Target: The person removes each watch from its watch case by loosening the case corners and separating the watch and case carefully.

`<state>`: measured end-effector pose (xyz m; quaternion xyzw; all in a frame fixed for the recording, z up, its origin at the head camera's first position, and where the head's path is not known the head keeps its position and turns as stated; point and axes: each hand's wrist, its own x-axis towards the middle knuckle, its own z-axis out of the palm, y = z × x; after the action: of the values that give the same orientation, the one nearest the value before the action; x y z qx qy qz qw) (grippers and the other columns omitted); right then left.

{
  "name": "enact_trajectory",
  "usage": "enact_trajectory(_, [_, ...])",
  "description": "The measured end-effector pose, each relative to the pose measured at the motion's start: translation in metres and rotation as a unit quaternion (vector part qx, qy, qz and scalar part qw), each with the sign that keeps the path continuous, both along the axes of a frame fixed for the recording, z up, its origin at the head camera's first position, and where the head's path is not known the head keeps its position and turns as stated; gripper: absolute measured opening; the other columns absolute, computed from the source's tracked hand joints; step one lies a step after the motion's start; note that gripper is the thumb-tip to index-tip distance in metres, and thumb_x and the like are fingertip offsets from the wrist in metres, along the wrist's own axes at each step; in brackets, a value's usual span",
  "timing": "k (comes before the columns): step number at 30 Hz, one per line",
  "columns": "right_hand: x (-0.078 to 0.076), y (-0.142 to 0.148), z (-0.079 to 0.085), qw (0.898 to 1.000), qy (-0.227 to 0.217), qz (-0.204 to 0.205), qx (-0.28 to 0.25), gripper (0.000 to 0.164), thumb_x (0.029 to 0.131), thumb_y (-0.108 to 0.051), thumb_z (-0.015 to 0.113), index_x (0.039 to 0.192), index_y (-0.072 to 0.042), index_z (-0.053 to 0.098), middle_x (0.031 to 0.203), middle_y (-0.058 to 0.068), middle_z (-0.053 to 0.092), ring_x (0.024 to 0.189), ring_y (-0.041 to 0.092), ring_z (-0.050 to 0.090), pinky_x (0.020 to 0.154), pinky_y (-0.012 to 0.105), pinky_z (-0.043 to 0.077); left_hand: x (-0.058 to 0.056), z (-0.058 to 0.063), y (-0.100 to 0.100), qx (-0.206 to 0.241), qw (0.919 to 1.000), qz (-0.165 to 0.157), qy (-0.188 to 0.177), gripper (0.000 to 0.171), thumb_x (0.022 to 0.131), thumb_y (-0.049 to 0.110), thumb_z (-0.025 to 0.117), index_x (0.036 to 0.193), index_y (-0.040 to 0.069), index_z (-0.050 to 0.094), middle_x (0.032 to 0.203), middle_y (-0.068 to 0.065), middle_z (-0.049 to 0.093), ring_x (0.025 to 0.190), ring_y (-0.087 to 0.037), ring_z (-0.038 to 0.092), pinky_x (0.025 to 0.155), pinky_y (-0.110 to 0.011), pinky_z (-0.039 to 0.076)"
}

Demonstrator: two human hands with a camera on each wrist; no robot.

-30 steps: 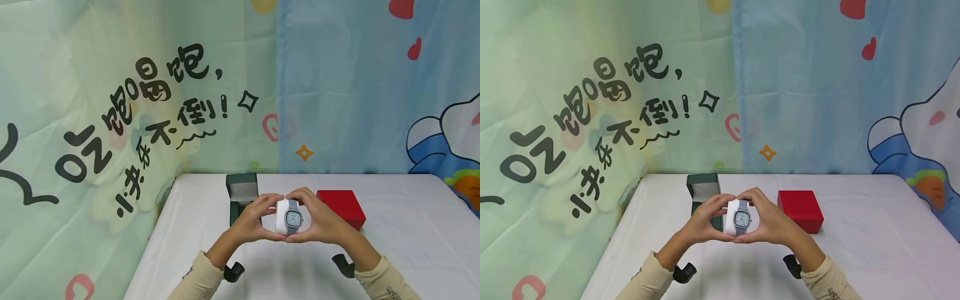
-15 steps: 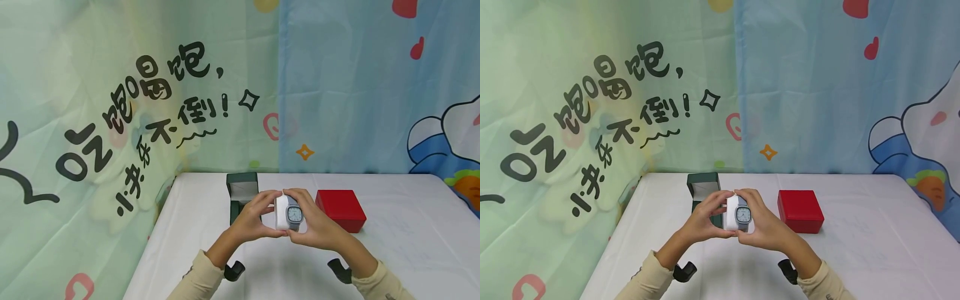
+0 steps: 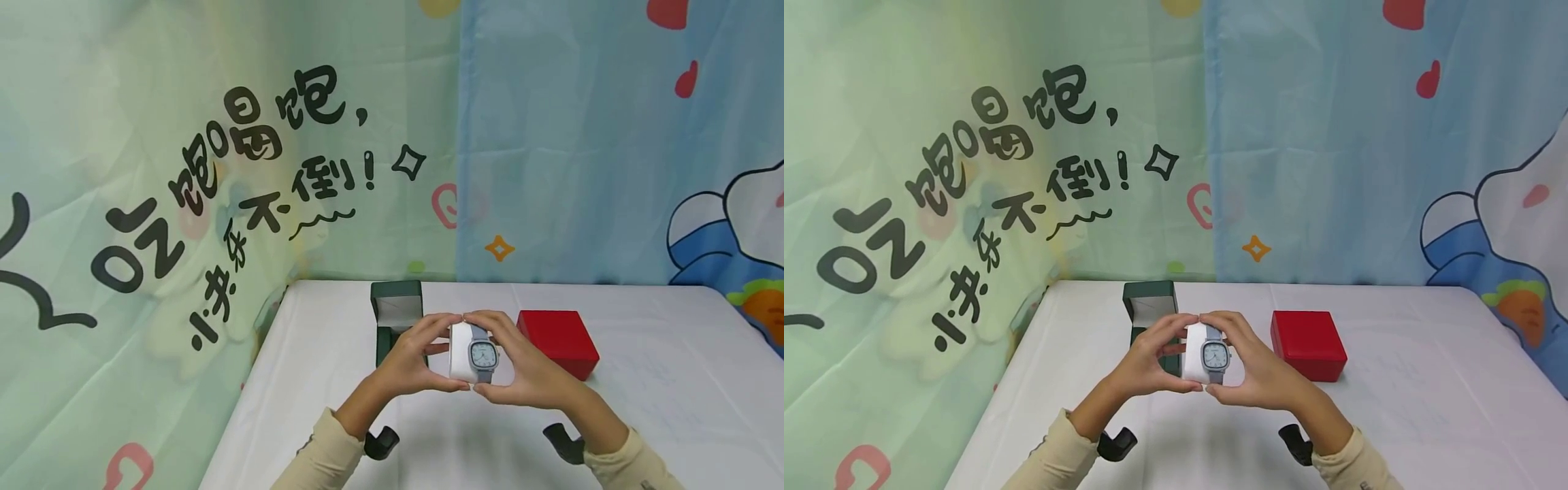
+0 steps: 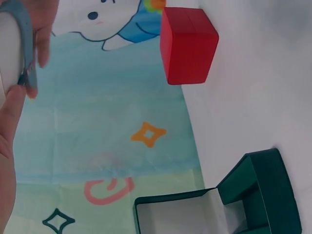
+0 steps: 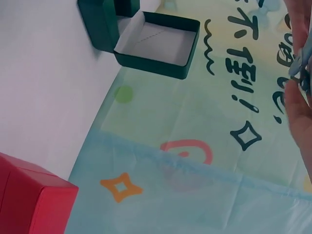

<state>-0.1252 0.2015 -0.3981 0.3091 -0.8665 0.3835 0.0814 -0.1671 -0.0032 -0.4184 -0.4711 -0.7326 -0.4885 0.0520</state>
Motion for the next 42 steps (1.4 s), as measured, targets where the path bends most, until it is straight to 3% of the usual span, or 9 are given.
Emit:
enact_trajectory(4, [-0.006,0.000,-0.002,1.000,-0.012,0.013,-0.012,0.090,0.063,-0.023,0.082,0.138,-0.018,0.031,0.135,0.005,0.036,0.117,-0.004,0.032,0.082,0.030,0.052,-0.002,0.002,-0.002,-0.001,0.9999,-0.005,-0.010,0.086,0.061,0.006,0.083,0.135,0.004,0.038,0.129,-0.013,0.043,0.110,-0.025,0.056,0.086,-0.018,0.048])
enact_trajectory(11, [-0.010,-0.001,-0.003,0.998,-0.023,0.030,-0.042,0.085,0.064,-0.017,0.082,0.134,-0.016,0.033,0.129,0.003,0.040,0.112,-0.001,0.038,0.081,0.021,0.051,-0.008,0.002,-0.005,0.008,0.9992,-0.029,-0.026,0.083,0.061,0.001,0.082,0.133,0.001,0.040,0.129,-0.015,0.044,0.110,-0.026,0.056,0.086,-0.020,0.048])
enact_trajectory(27, [-0.017,-0.005,-0.003,0.997,-0.016,0.058,-0.057,0.084,0.065,-0.013,0.081,0.135,-0.012,0.034,0.123,0.003,0.040,0.107,0.001,0.042,0.073,0.022,0.053,-0.019,0.004,-0.015,0.000,0.9968,-0.049,-0.064,0.082,0.061,-0.001,0.081,0.133,0.000,0.040,0.129,-0.018,0.043,0.111,-0.027,0.056,0.086,-0.023,0.049])
enact_trajectory(34, [-0.020,-0.006,-0.005,0.994,-0.047,0.064,-0.075,0.081,0.066,-0.012,0.080,0.134,-0.011,0.035,0.123,0.004,0.041,0.108,0.001,0.041,0.072,0.023,0.054,-0.021,0.002,-0.019,-0.009,0.9945,-0.050,-0.092,0.083,0.062,-0.002,0.080,0.134,0.002,0.039,0.130,-0.015,0.043,0.113,-0.026,0.055,0.087,-0.020,0.048])
enact_trajectory(37, [-0.021,-0.005,-0.008,0.994,-0.058,0.056,-0.077,0.080,0.067,-0.011,0.080,0.133,-0.008,0.036,0.122,0.004,0.041,0.105,0.000,0.043,0.072,0.023,0.054,-0.022,0.000,-0.022,-0.009,0.9938,-0.046,-0.101,0.083,0.062,-0.001,0.080,0.134,0.002,0.039,0.131,-0.015,0.043,0.112,-0.026,0.054,0.088,-0.020,0.048])
enact_trajectory(42, [-0.025,-0.003,-0.018,0.992,-0.059,0.047,-0.101,0.081,0.066,-0.006,0.079,0.134,-0.004,0.035,0.122,0.005,0.040,0.106,-0.001,0.042,0.075,0.021,0.053,-0.024,-0.009,-0.029,-0.009,0.9927,-0.006,-0.120,0.081,0.064,0.001,0.080,0.135,0.003,0.040,0.132,-0.014,0.044,0.111,-0.025,0.055,0.088,-0.020,0.047])
